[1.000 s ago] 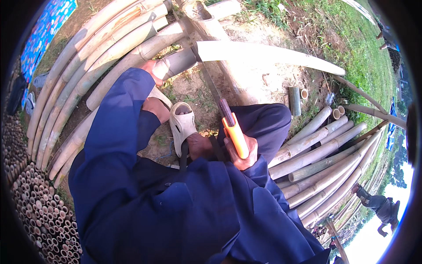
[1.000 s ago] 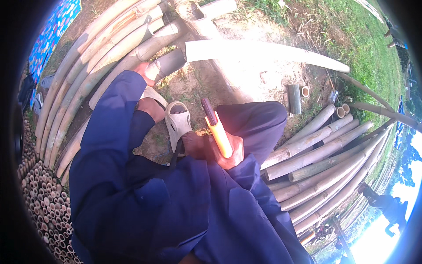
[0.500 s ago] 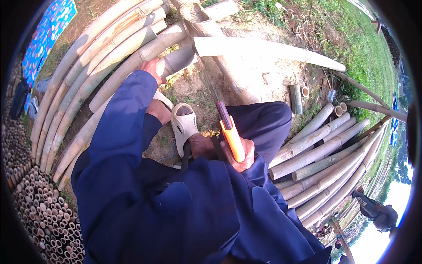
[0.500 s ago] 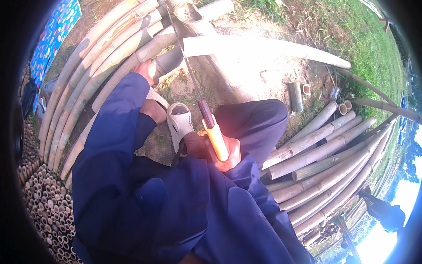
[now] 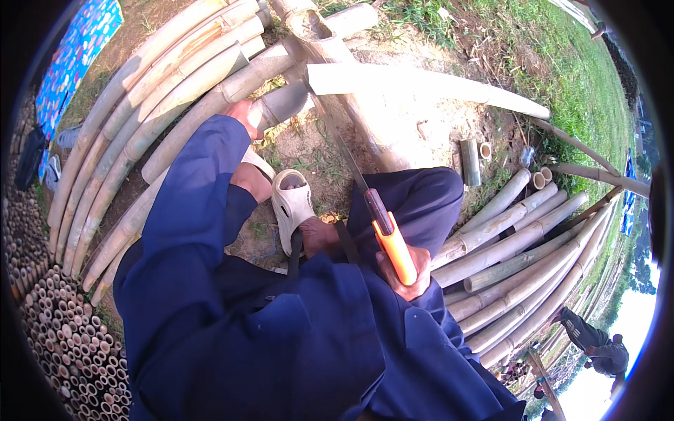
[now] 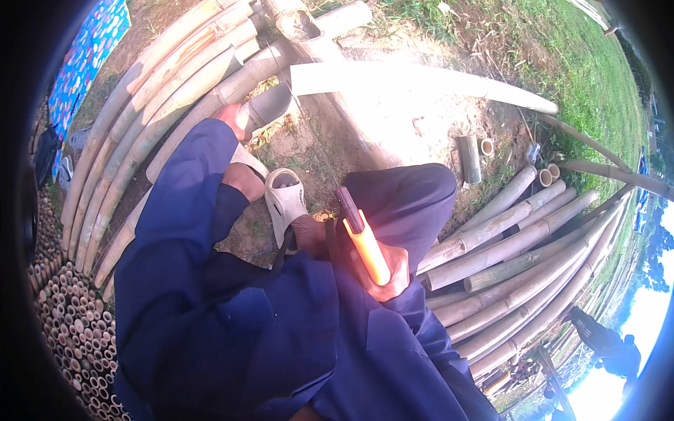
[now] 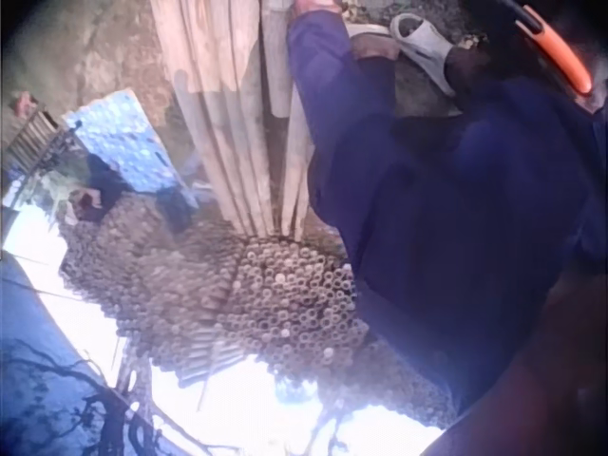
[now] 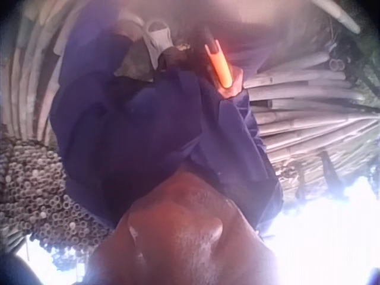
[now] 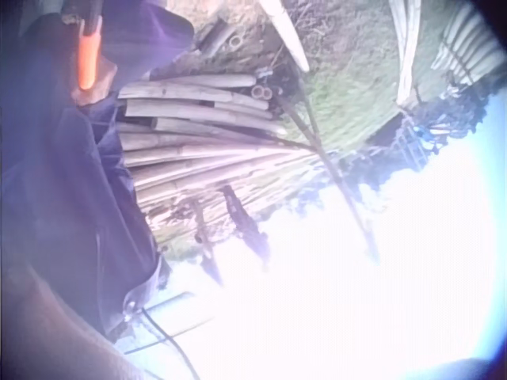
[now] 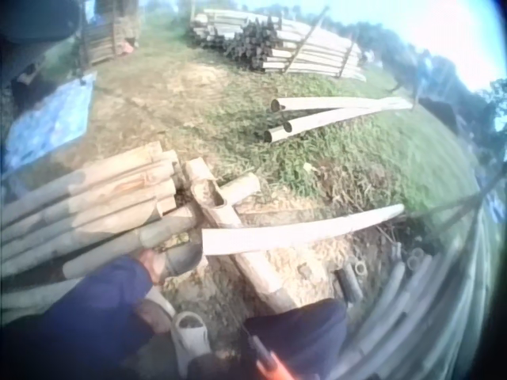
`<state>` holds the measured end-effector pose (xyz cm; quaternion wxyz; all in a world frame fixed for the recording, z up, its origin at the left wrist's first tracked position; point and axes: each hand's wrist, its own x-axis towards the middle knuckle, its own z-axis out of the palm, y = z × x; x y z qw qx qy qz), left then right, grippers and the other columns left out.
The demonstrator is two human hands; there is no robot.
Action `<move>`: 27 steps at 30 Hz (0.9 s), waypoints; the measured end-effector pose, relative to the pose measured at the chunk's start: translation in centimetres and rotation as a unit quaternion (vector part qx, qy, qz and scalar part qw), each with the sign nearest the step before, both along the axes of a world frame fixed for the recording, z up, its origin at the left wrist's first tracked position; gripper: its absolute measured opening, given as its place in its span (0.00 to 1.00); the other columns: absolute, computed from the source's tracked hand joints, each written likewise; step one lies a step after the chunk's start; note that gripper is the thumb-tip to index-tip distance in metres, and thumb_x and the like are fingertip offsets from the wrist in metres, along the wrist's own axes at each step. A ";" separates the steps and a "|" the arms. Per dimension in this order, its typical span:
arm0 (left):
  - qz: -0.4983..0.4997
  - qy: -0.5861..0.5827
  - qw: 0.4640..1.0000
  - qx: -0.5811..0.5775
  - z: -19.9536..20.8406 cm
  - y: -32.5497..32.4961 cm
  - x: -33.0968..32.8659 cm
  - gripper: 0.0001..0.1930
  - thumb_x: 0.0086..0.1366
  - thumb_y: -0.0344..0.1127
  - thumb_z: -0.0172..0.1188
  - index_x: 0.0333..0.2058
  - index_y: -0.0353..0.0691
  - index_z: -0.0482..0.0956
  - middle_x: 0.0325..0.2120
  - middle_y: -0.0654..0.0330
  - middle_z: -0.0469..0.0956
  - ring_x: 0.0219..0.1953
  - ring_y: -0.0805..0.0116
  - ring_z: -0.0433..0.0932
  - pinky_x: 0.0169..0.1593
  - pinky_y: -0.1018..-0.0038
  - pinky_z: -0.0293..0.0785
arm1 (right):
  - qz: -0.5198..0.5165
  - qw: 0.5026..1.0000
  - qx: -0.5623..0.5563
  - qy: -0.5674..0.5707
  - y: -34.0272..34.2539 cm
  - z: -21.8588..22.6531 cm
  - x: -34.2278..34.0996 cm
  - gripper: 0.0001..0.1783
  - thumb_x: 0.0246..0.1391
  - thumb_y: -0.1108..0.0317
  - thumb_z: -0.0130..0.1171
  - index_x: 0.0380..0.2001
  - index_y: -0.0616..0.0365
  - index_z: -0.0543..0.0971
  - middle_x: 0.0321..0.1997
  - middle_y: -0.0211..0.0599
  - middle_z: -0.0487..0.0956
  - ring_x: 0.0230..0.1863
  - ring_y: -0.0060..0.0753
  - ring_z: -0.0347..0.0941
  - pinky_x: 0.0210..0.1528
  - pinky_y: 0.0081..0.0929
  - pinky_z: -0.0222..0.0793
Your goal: The person sits on the ground and uses a hand saw to cut bamboo poles into shorter sections. They position each pole, saw through it, and then move the cut pieces aside.
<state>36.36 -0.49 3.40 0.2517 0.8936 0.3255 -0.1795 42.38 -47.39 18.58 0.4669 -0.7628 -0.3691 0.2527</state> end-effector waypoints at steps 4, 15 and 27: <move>0.028 0.012 0.999 -0.014 3.0 -2.2 1.3 0.41 0.41 0.45 0.81 0.55 0.34 0.79 0.47 0.39 0.83 0.53 0.44 0.82 0.56 0.58 0.77 | -0.053 0.992 0.018 0.111 7.6 -3.6 3.0 0.06 0.60 0.73 0.63 0.32 0.65 0.78 0.19 0.39 0.75 0.20 0.30 0.67 0.26 0.33 0.66; 0.034 0.015 0.999 0.006 0.2 -1.0 -0.2 0.34 0.40 0.44 0.80 0.48 0.35 0.83 0.42 0.43 0.85 0.48 0.47 0.84 0.53 0.59 0.78 | -0.022 0.998 0.024 0.054 10.6 -5.0 3.7 0.09 0.59 0.75 0.64 0.41 0.69 0.81 0.24 0.36 0.79 0.24 0.27 0.72 0.30 0.27 0.69; 0.069 0.028 0.997 0.021 4.1 -3.6 1.1 0.34 0.47 0.45 0.81 0.51 0.34 0.81 0.46 0.41 0.83 0.53 0.41 0.81 0.56 0.58 0.77 | -0.075 0.996 -0.045 0.025 5.6 -1.5 -0.5 0.07 0.56 0.76 0.63 0.39 0.64 0.82 0.26 0.43 0.81 0.26 0.42 0.82 0.30 0.34 0.76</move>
